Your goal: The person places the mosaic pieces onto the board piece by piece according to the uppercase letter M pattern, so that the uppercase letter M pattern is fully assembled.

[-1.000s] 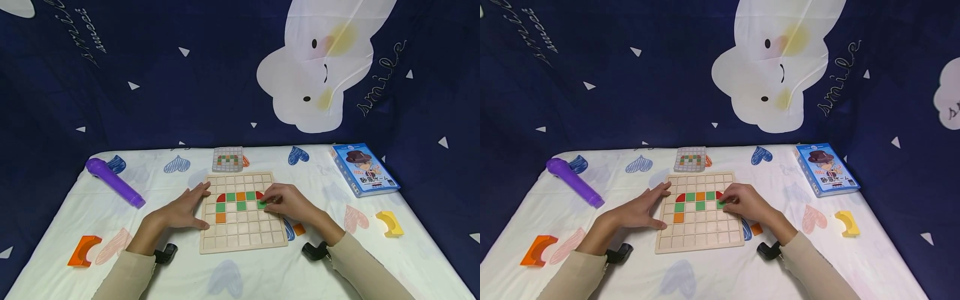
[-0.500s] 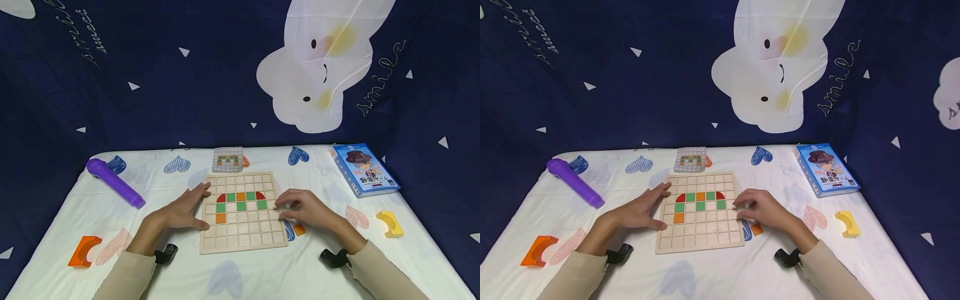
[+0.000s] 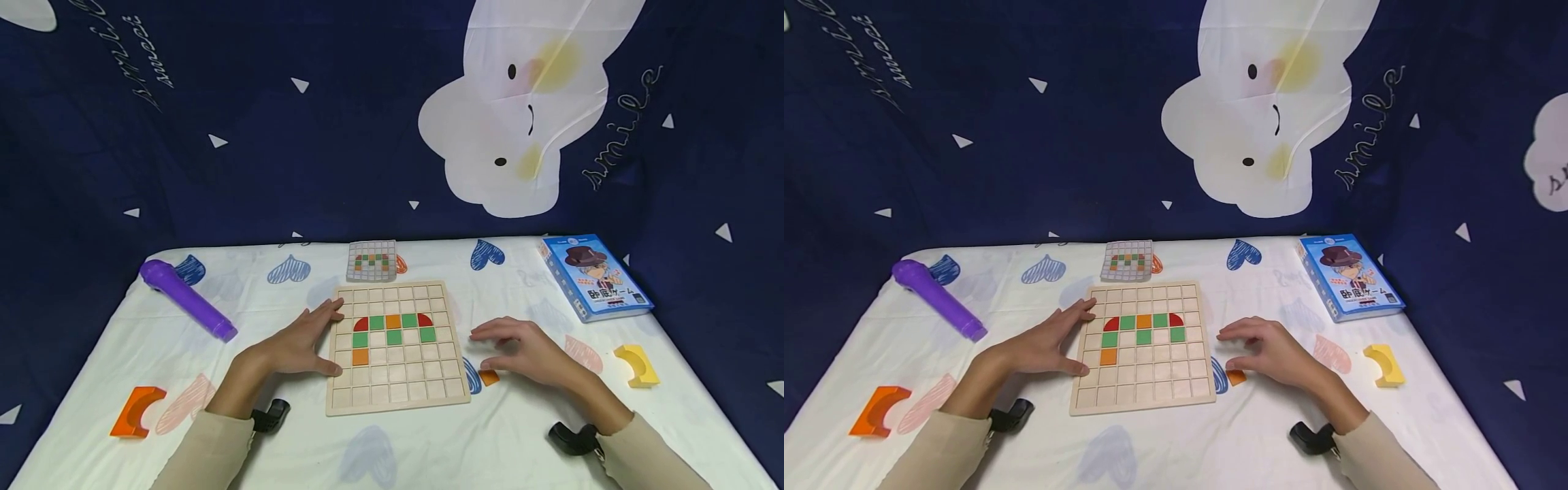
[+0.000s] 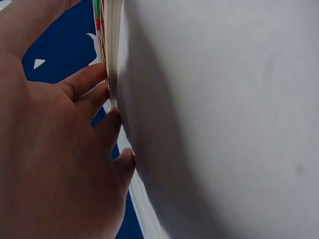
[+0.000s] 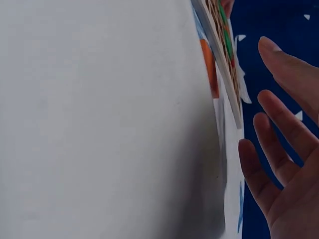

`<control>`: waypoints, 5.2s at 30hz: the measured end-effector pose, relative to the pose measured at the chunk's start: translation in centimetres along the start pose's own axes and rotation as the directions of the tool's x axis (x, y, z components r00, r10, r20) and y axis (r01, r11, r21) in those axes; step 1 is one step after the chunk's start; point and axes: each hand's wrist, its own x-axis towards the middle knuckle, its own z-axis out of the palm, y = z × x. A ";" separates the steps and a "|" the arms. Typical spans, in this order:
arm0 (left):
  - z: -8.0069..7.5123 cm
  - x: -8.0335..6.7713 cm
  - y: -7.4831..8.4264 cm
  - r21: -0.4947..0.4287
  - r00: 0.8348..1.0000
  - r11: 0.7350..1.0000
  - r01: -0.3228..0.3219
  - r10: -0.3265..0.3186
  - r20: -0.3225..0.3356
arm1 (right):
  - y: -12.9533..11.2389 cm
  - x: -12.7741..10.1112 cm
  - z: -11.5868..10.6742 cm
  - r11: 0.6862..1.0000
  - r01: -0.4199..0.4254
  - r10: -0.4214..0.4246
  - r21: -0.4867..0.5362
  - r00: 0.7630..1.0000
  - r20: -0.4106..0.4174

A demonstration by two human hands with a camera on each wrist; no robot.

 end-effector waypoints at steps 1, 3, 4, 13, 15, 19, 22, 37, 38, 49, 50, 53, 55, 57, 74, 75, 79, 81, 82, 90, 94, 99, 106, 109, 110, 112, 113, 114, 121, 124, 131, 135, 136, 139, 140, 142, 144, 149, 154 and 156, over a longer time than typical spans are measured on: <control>0.0 0.0 0.0 -0.001 1.000 1.000 0.000 0.000 0.000 | 0.1 -0.2 0.0 1.000 -0.004 0.004 -0.005 1.000 0.001; 0.0 0.0 0.0 -0.002 1.000 1.000 0.001 -0.001 -0.001 | 0.2 -0.5 -0.1 1.000 -0.011 0.011 -0.016 1.000 0.004; 0.0 0.0 0.0 -0.002 1.000 1.000 0.001 -0.001 -0.001 | 0.3 -0.6 -0.1 1.000 -0.013 0.013 -0.021 1.000 0.006; -0.1 0.1 0.0 0.005 1.000 1.000 -0.009 0.009 -0.001 | 1.2 -1.4 0.5 1.000 -0.003 0.002 0.021 0.999 0.046; -0.1 0.1 0.0 0.002 1.000 1.000 -0.010 0.010 0.001 | 1.4 -1.6 0.6 1.000 0.000 -0.001 0.031 0.998 0.057; -0.1 0.1 0.1 0.000 1.000 1.000 -0.008 0.008 0.002 | 1.5 -1.6 0.7 0.999 0.018 -0.022 0.044 0.997 0.079; -0.1 0.0 0.1 0.003 1.000 1.000 -0.015 0.015 -0.002 | 1.5 -1.6 0.7 0.998 0.018 -0.024 0.055 0.995 0.101; -0.1 0.1 0.1 0.011 1.000 1.000 -0.015 0.015 0.001 | 1.6 -1.6 0.5 0.999 -0.010 0.005 0.039 0.989 0.145; -0.1 0.1 0.1 0.010 1.000 1.000 -0.015 0.015 0.002 | 1.6 -1.6 0.5 0.999 -0.010 0.005 0.034 0.989 0.148; -0.2 0.1 0.1 0.010 1.000 0.999 -0.031 0.031 -0.001 | 1.7 -1.5 0.6 0.999 -0.035 0.028 0.040 0.986 0.164; -0.2 0.1 0.1 0.011 1.000 0.999 -0.030 0.030 -0.001 | 1.7 -1.5 0.6 0.999 -0.036 0.029 0.040 0.986 0.163; -0.2 0.1 0.0 0.016 1.000 0.999 -0.030 0.030 -0.002 | 1.6 -1.5 0.6 0.999 -0.034 0.028 0.036 0.987 0.159; -0.2 0.1 0.0 0.021 0.999 0.999 -0.032 0.032 -0.003 | 1.5 -1.4 0.6 0.999 -0.030 0.024 0.035 0.988 0.156; -0.2 0.0 0.0 0.025 0.999 0.999 -0.033 0.033 -0.003 | 1.4 -1.4 0.5 0.998 -0.031 0.023 0.046 0.988 0.155; -0.2 -0.1 0.0 0.016 1.000 1.000 -0.024 0.024 0.004 | 0.2 -0.6 -0.6 0.999 0.000 -0.002 0.040 0.999 0.039; -0.2 -0.1 0.1 0.014 1.000 1.000 -0.025 0.025 0.004 | 0.1 -0.5 -0.6 0.999 0.007 -0.009 0.042 0.999 0.034; -0.2 -0.1 0.1 0.011 1.000 1.000 -0.025 0.025 0.002 | -0.2 0.0 -0.3 0.998 0.039 -0.040 0.056 0.999 0.021; -0.1 -0.1 0.1 0.012 1.000 1.000 -0.022 0.022 0.002 | -0.2 0.2 -0.1 0.997 0.046 -0.047 0.063 0.999 0.017; -0.1 -0.1 0.1 0.014 1.000 1.000 -0.022 0.022 0.002 | -0.3 0.3 0.1 0.997 0.049 -0.051 0.064 0.999 0.018; -0.1 0.0 0.1 0.006 1.000 1.000 0.003 -0.003 0.008 | -1.0 1.7 1.7 0.992 0.075 -0.079 0.103 0.996 0.044; -0.1 0.1 0.0 0.013 1.000 1.000 0.005 -0.005 0.009 | -1.7 2.5 2.5 0.992 0.062 -0.068 0.110 0.997 0.044; -0.2 0.2 -0.1 0.016 1.000 1.000 0.007 -0.007 0.010 | -2.3 3.3 3.2 0.993 0.047 -0.051 0.107 0.998 0.032; -0.2 0.2 0.1 0.013 1.000 1.000 -0.001 0.001 0.011 | -2.5 3.9 3.9 0.996 0.046 -0.048 0.082 0.999 0.024; -0.2 0.2 0.1 0.016 1.000 1.000 -0.002 0.002 0.010 | -2.4 4.1 4.2 0.995 0.066 -0.066 0.076 0.998 0.002; -0.2 0.1 0.2 0.017 1.000 1.000 -0.004 0.004 0.009 | -2.4 4.2 4.3 0.995 0.070 -0.070 0.074 0.998 -0.001; -0.3 0.1 0.1 0.020 1.000 1.000 -0.009 0.009 0.007 | -2.6 4.3 4.4 0.995 0.068 -0.068 0.070 0.998 0.000; -0.3 0.1 0.2 0.019 1.000 1.000 -0.010 0.010 0.006 | -2.6 4.4 4.4 0.996 0.066 -0.066 0.064 0.998 0.003; -0.3 0.1 0.2 0.018 1.000 1.000 -0.009 0.009 0.006 | -2.7 4.5 4.5 0.996 0.062 -0.063 0.062 0.998 0.010; -0.4 0.2 0.3 0.014 1.000 1.000 -0.013 0.013 0.006 | -3.2 4.8 4.8 0.999 0.035 -0.036 0.019 0.998 0.043; -0.5 0.2 0.3 0.014 1.000 1.000 -0.020 0.020 0.003 | -3.5 5.0 5.0 1.000 0.021 -0.022 0.011 0.998 0.053; -0.5 0.2 0.2 0.016 1.000 1.000 -0.012 0.011 0.011 | -3.9 5.2 5.1 1.000 0.009 -0.007 -0.030 0.998 0.057; -0.5 0.3 0.2 0.021 1.000 1.000 -0.006 0.006 0.011 | -3.9 5.1 5.2 0.999 -0.003 0.006 -0.050 0.998 0.059; -0.4 0.3 0.2 0.020 1.000 1.000 -0.006 0.006 0.009 | -3.9 5.1 5.2 0.998 -0.005 0.008 -0.055 0.998 0.059; -0.3 0.2 0.2 0.015 1.000 1.000 0.000 -0.001 0.010 | -4.0 5.1 5.3 0.998 -0.012 0.016 -0.061 0.998 0.061; -0.3 0.2 0.2 0.011 1.000 1.000 0.006 -0.006 0.010 | -4.0 5.1 5.3 0.998 -0.015 0.019 -0.064 0.998 0.062; -0.2 0.2 0.2 0.008 1.000 1.000 0.003 -0.003 0.009 | -4.0 5.0 5.3 0.998 -0.018 0.022 -0.064 0.998 0.063; -0.2 0.1 0.1 0.007 1.000 1.000 -0.001 0.001 0.009 | -4.0 5.0 5.4 0.997 -0.018 0.022 -0.069 0.998 0.063; -0.2 0.0 0.1 0.010 1.000 1.000 -0.011 0.010 0.008 | -3.8 5.1 5.5 0.996 0.008 -0.002 -0.087 0.998 0.061; -0.1 0.2 0.1 0.015 1.000 1.000 -0.014 0.014 0.008 | -3.8 5.1 5.5 0.995 0.025 -0.020 -0.095 0.998 0.059; -0.1 0.3 0.1 0.016 1.000 1.000 -0.014 0.013 0.007 | -3.8 5.1 5.5 0.995 0.026 -0.020 -0.095 0.998 0.059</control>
